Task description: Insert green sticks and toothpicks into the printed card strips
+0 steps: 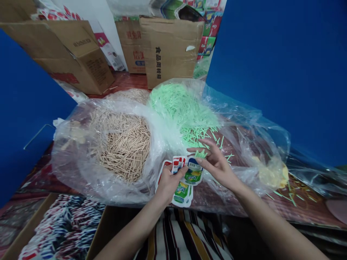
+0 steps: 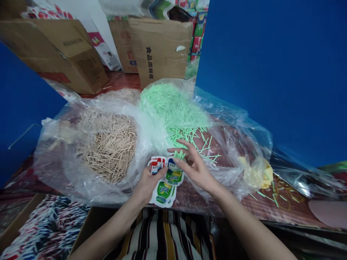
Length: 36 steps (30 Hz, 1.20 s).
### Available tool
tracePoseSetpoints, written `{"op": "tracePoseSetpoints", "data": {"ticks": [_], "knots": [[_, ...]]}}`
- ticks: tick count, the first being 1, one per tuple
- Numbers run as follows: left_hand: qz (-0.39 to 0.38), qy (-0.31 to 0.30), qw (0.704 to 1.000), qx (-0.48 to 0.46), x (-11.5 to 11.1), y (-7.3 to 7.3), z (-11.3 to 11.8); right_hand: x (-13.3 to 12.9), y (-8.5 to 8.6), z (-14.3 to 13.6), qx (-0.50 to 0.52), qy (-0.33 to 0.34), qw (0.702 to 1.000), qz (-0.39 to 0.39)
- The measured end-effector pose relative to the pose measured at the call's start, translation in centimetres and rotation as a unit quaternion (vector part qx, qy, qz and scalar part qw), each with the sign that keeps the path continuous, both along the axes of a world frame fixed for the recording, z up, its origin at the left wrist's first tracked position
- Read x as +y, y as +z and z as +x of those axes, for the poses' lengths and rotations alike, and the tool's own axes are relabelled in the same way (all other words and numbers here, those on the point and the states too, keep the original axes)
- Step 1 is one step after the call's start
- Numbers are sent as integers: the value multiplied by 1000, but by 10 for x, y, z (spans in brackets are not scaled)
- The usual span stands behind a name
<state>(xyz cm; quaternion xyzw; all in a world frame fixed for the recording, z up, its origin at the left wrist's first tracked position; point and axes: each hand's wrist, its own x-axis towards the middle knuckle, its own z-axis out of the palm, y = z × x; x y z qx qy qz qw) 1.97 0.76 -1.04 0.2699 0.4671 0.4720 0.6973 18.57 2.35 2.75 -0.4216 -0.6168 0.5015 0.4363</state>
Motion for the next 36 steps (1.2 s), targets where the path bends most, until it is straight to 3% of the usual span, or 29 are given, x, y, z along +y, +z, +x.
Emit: {"op": "tracePoseSetpoints", "data": {"ticks": [4,8,12,15,18,21,23,28,34,36], "knots": [[6,5,1000,7,1,1,-3,-2,-3,3,-181,17,975,125],[0,10,1000,11,3,-1,-6,-4,-9,4,-161,-43,970,177],[12,17,1000,18,3,0,-6,-2,-13,2,-209,-23,954,213],[4,25,1000,11,3,-2,-6,-3,-13,-1,-157,-16,974,163],[2,28,1000,-3,3,-3,-6,-3,-17,-6,-37,-34,998,40],[3,26,1000,-8,2,-3,-6,-3,-26,-10,36,-25,995,-92],[3,23,1000,-3,2,-5,-6,-3,-32,-11,53,-38,989,-135],[11,11,1000,16,1,-8,-6,-4,-38,-11,73,-100,980,-154],[13,-27,999,46,1,-8,-9,-9,-45,5,95,-95,978,-161],[25,-66,995,65,-4,-9,-9,-14,-48,18,82,-83,980,-164]]}}
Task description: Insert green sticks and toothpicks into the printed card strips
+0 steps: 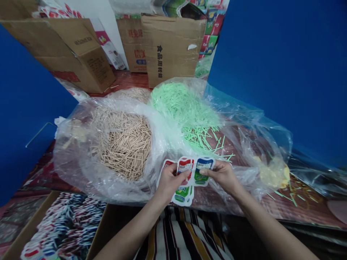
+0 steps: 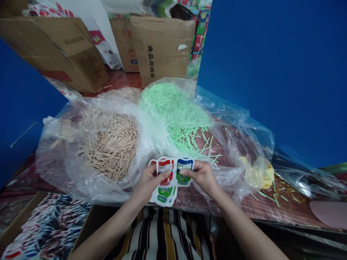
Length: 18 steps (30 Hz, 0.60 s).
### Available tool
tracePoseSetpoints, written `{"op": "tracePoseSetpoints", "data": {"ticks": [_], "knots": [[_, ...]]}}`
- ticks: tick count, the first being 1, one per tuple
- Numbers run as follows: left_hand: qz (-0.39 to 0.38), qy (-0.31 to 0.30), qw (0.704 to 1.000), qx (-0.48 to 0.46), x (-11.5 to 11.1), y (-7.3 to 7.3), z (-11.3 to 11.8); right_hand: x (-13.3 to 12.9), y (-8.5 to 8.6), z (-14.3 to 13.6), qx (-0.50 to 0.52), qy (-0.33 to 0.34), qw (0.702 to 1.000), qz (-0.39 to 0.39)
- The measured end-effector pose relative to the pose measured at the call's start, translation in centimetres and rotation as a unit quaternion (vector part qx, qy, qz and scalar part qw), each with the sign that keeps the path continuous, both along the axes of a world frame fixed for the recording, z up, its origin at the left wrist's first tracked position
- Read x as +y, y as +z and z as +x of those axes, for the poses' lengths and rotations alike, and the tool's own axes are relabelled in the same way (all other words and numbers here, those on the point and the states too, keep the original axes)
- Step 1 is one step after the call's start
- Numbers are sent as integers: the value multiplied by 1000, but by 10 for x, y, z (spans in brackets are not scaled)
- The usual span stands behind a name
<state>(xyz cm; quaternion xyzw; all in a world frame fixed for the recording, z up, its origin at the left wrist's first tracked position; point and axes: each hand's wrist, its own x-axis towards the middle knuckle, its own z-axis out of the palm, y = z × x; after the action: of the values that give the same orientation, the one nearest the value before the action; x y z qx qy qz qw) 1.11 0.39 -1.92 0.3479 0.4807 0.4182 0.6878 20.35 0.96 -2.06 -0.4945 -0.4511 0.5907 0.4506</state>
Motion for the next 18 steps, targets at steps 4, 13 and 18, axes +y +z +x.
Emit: {"op": "tracePoseSetpoints", "data": {"ticks": [4,13,18], "knots": [[96,-89,989,66,-18,0,9,-22,-1,26,-46,43,998,-22],[42,-92,991,91,-16,-5,40,-45,-9,46,-87,-55,994,-26],[87,-90,970,209,-6,-19,55,-38,-13,54,-123,-74,990,9]]}}
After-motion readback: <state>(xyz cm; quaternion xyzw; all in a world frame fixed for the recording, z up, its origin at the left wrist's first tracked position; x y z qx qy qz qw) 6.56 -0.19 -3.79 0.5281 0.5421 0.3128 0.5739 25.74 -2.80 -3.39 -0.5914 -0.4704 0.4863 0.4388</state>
